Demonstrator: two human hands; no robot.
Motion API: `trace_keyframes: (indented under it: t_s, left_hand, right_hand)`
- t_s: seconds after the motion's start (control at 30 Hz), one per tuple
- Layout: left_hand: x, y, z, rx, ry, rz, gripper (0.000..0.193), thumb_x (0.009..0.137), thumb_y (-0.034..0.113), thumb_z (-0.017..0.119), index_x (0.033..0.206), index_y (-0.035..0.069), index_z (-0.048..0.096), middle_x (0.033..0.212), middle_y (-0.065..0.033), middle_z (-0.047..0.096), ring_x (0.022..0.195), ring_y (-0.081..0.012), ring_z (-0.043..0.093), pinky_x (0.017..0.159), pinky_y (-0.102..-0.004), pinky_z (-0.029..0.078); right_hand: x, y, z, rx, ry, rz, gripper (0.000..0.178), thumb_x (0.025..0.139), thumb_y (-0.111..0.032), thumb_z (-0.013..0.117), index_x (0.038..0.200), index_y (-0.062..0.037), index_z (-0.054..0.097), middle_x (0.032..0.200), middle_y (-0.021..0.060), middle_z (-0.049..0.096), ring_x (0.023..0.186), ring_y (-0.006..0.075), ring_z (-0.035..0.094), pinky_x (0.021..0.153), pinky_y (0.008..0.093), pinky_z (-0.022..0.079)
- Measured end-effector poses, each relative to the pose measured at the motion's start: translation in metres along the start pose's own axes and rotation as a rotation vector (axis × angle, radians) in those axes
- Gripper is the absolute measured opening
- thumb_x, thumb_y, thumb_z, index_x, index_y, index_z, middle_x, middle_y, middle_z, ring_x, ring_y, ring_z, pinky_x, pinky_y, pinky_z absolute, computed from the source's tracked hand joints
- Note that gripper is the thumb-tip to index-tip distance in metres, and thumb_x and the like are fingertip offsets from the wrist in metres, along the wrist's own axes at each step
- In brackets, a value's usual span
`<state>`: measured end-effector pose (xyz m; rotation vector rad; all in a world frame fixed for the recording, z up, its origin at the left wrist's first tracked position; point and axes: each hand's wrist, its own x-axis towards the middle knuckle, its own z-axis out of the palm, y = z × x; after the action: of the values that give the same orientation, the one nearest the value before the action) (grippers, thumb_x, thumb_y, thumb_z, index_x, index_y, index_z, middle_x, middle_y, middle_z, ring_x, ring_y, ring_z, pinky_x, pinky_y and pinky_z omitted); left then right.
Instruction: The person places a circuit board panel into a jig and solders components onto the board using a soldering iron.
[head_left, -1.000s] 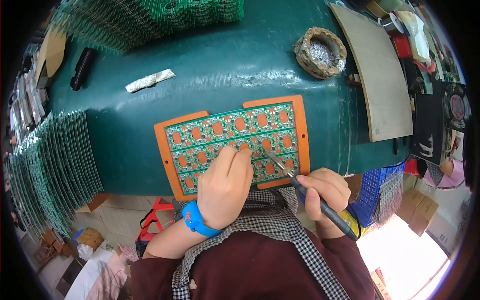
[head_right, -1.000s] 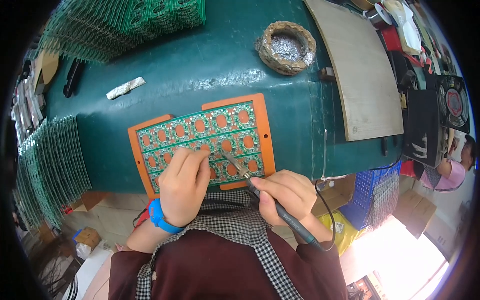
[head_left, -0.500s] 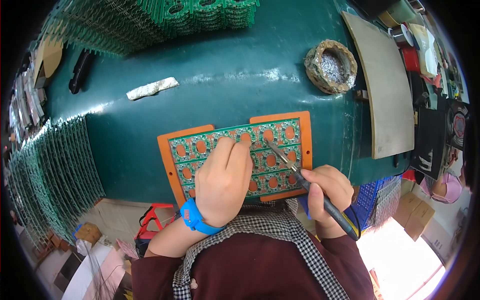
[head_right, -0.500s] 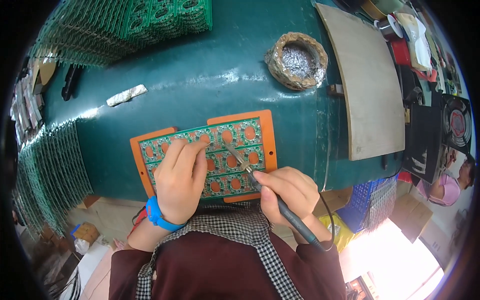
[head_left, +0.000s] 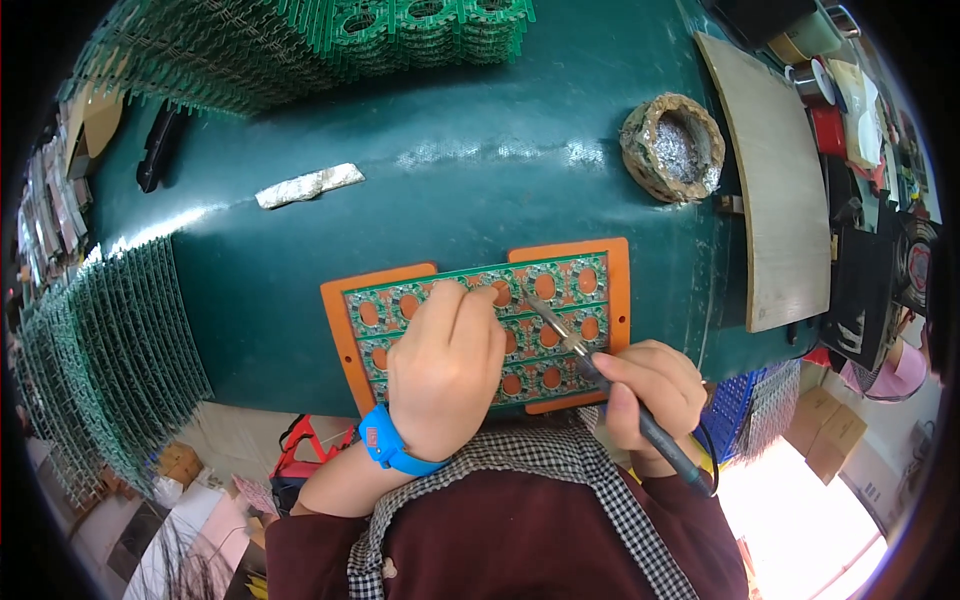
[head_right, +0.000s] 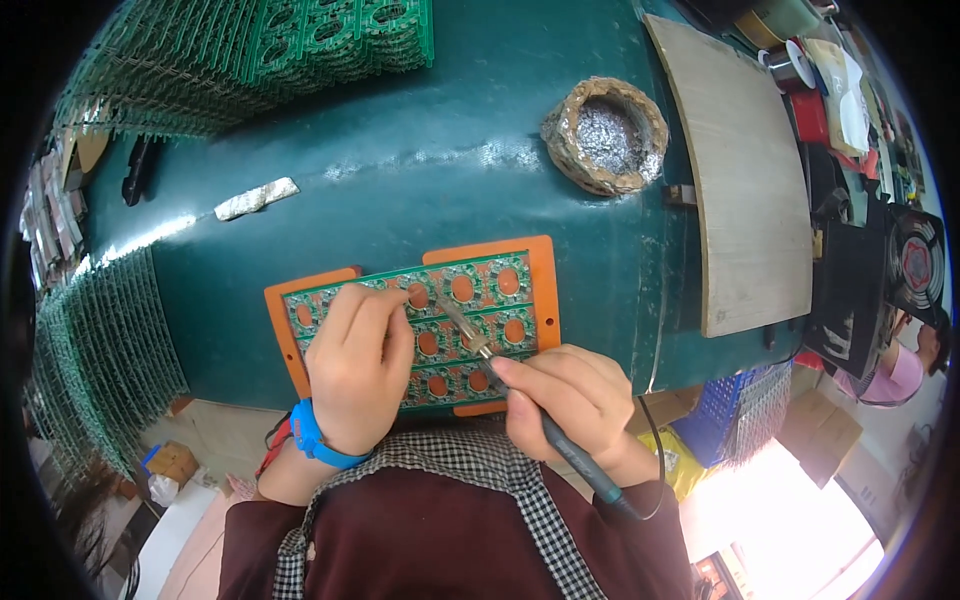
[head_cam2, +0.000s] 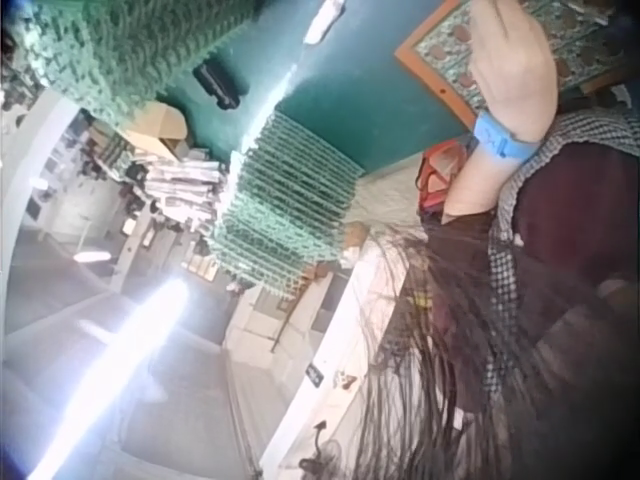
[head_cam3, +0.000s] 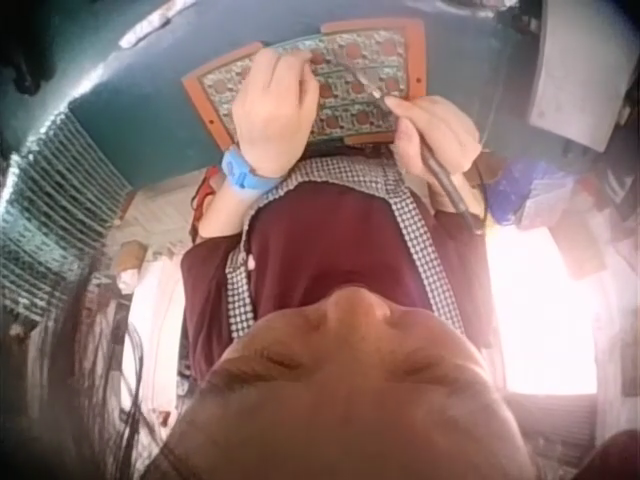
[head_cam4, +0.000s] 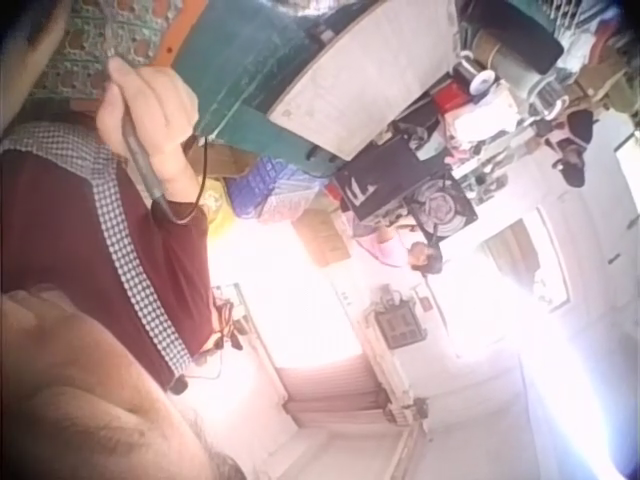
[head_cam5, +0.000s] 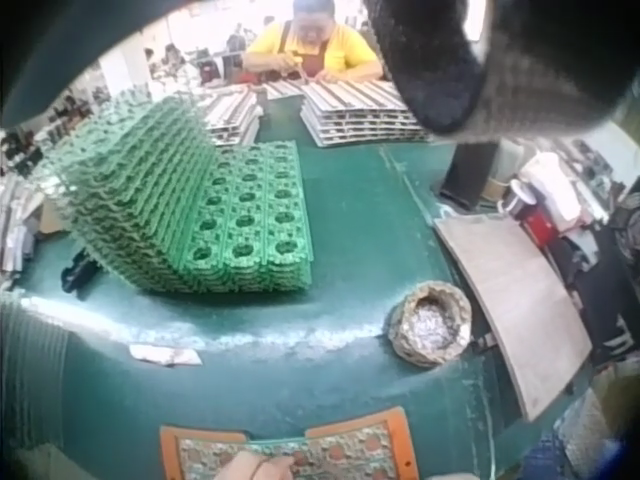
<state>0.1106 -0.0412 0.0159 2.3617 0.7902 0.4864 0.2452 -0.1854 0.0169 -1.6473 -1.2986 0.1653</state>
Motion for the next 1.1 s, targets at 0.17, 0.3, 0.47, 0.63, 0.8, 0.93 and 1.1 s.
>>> trace_keyframes:
  t_s: [0.17, 0.3, 0.47, 0.63, 0.8, 0.93, 1.1]
  left_hand:
    - [0.000, 0.000, 0.001, -0.011, -0.011, 0.016, 0.018, 0.075, -0.008, 0.064, 0.091, -0.001, 0.062, 0.083, -0.0104, 0.056, 0.065, -0.0250, 0.058, 0.058, -0.0348, 0.047]
    - [-0.001, -0.004, 0.001, -0.027, -0.011, 0.065, 0.018, 0.076, -0.007, 0.063, 0.092, 0.001, 0.063, 0.083, -0.0103, 0.055, 0.065, -0.0249, 0.059, 0.056, -0.0346, 0.047]
    - [-0.021, 0.002, -0.004, -0.064, -0.034, 0.002, 0.016, 0.076, -0.007, 0.064, 0.090, 0.001, 0.062, 0.084, -0.0094, 0.056, 0.062, -0.0233, 0.059, 0.052, -0.0331, 0.046]
    - [-0.026, 0.003, -0.003, -0.102, -0.074, 0.002, 0.015, 0.075, -0.008, 0.064, 0.088, 0.000, 0.061, 0.084, -0.0084, 0.056, 0.060, -0.0214, 0.057, 0.051, -0.0314, 0.046]
    - [-0.024, 0.002, -0.005, -0.107, -0.131, 0.004, 0.016, 0.075, -0.008, 0.064, 0.089, 0.000, 0.060, 0.084, -0.0088, 0.055, 0.060, -0.0214, 0.057, 0.051, -0.0314, 0.045]
    - [-0.044, 0.006, -0.007, -0.147, -0.134, -0.036, 0.016, 0.076, -0.006, 0.065, 0.089, 0.000, 0.059, 0.084, -0.0090, 0.055, 0.061, -0.0226, 0.058, 0.052, -0.0328, 0.045]
    - [-0.055, 0.005, -0.004, -0.123, -0.134, 0.037, 0.015, 0.076, -0.004, 0.065, 0.089, 0.001, 0.059, 0.084, -0.0091, 0.055, 0.063, -0.0246, 0.058, 0.053, -0.0345, 0.045]
  right_hand:
    - [0.001, -0.001, 0.007, -0.036, -0.048, 0.003, 0.019, 0.072, -0.003, 0.065, 0.090, 0.0015, 0.069, 0.069, 0.0084, 0.062, 0.053, 0.0201, 0.060, 0.047, 0.0285, 0.048]
    - [-0.004, -0.005, 0.004, -0.041, -0.010, 0.009, 0.017, 0.072, -0.003, 0.063, 0.088, 0.0009, 0.069, 0.066, 0.0074, 0.060, 0.052, 0.0204, 0.060, 0.047, 0.0291, 0.048]
    - [-0.020, -0.012, -0.009, -0.016, -0.037, 0.004, 0.016, 0.072, -0.005, 0.060, 0.083, -0.0002, 0.069, 0.063, 0.0061, 0.059, 0.051, 0.0202, 0.058, 0.046, 0.0292, 0.047]
    - [-0.024, -0.012, -0.001, -0.024, -0.056, -0.020, 0.015, 0.070, -0.006, 0.061, 0.081, -0.0008, 0.069, 0.063, 0.0049, 0.059, 0.050, 0.0197, 0.058, 0.047, 0.0290, 0.046]
    - [-0.031, -0.017, -0.002, -0.039, -0.026, 0.005, 0.015, 0.071, -0.007, 0.060, 0.080, -0.0004, 0.069, 0.063, 0.0049, 0.059, 0.052, 0.0193, 0.059, 0.047, 0.0290, 0.047]
    - [-0.045, -0.023, -0.012, -0.015, -0.028, -0.010, 0.015, 0.071, -0.007, 0.059, 0.078, 0.0002, 0.069, 0.062, 0.0051, 0.058, 0.051, 0.0192, 0.059, 0.048, 0.0299, 0.047]
    - [-0.054, -0.024, -0.005, 0.002, -0.036, -0.049, 0.015, 0.071, -0.008, 0.059, 0.078, 0.0010, 0.069, 0.060, 0.0049, 0.057, 0.049, 0.0187, 0.056, 0.047, 0.0297, 0.046]
